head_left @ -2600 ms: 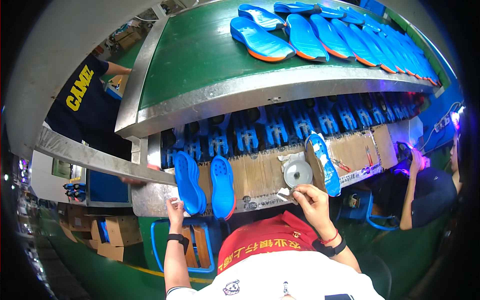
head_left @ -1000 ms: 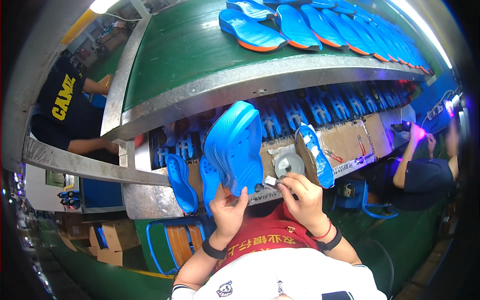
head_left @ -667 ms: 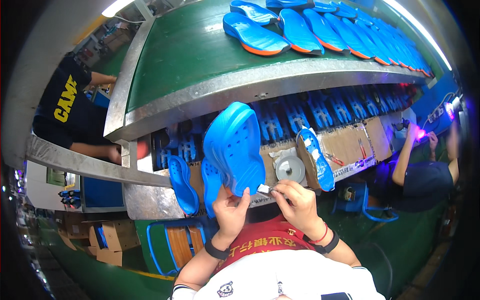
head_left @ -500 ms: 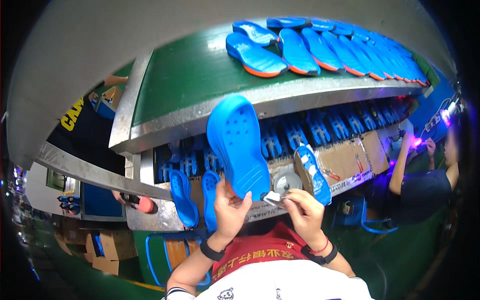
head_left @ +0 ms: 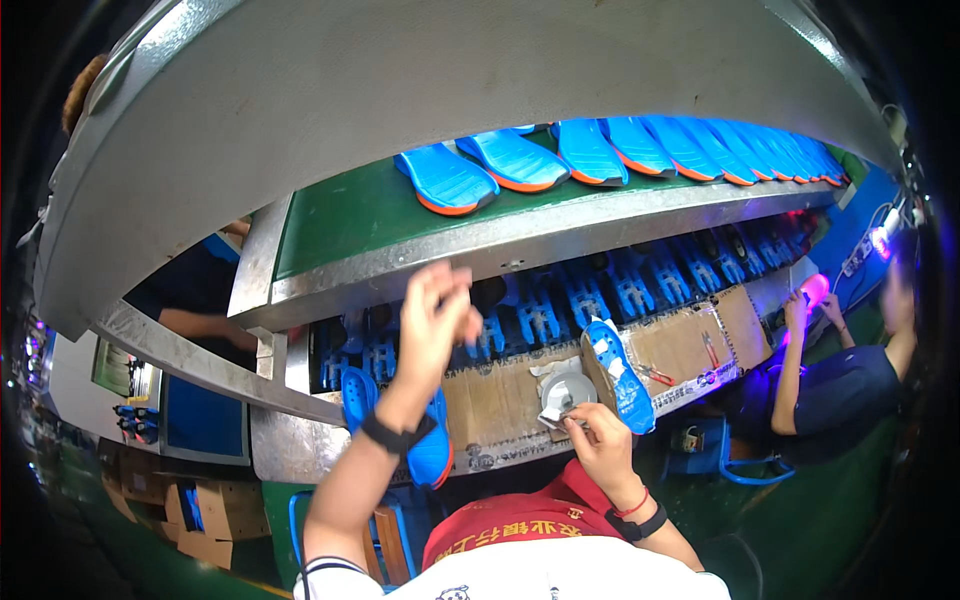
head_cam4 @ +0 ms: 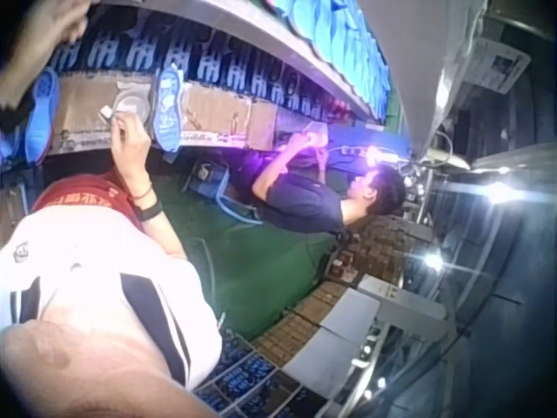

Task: The person is shown applying glue to shoe components and assembling parts in a factory setting.

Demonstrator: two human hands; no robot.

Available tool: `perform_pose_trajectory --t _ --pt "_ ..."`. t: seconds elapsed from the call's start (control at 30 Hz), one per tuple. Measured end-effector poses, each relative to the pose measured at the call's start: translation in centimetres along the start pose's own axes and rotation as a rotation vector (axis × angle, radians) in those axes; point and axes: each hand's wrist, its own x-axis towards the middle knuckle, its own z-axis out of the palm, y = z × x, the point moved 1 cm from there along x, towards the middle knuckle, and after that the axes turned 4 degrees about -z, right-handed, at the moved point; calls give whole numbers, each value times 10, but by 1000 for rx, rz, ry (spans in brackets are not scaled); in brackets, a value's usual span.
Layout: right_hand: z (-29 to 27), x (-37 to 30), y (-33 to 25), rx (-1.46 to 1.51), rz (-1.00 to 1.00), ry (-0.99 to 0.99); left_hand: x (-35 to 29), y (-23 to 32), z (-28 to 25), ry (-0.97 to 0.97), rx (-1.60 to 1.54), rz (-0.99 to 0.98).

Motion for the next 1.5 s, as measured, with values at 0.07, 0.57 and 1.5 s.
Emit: perform_pose_trajectory --t 0.07,0.57,1.5 --pt "8 -6 15 -145 -1 -65 -40 -54 -25 32 253 -36" --pt "60 -19 108 -786 2 -323 -175 -235 -189 255 1173 -313" --pt "58 -11 112 -677 -56 -420 -176 -122 -123 324 -109 -514"
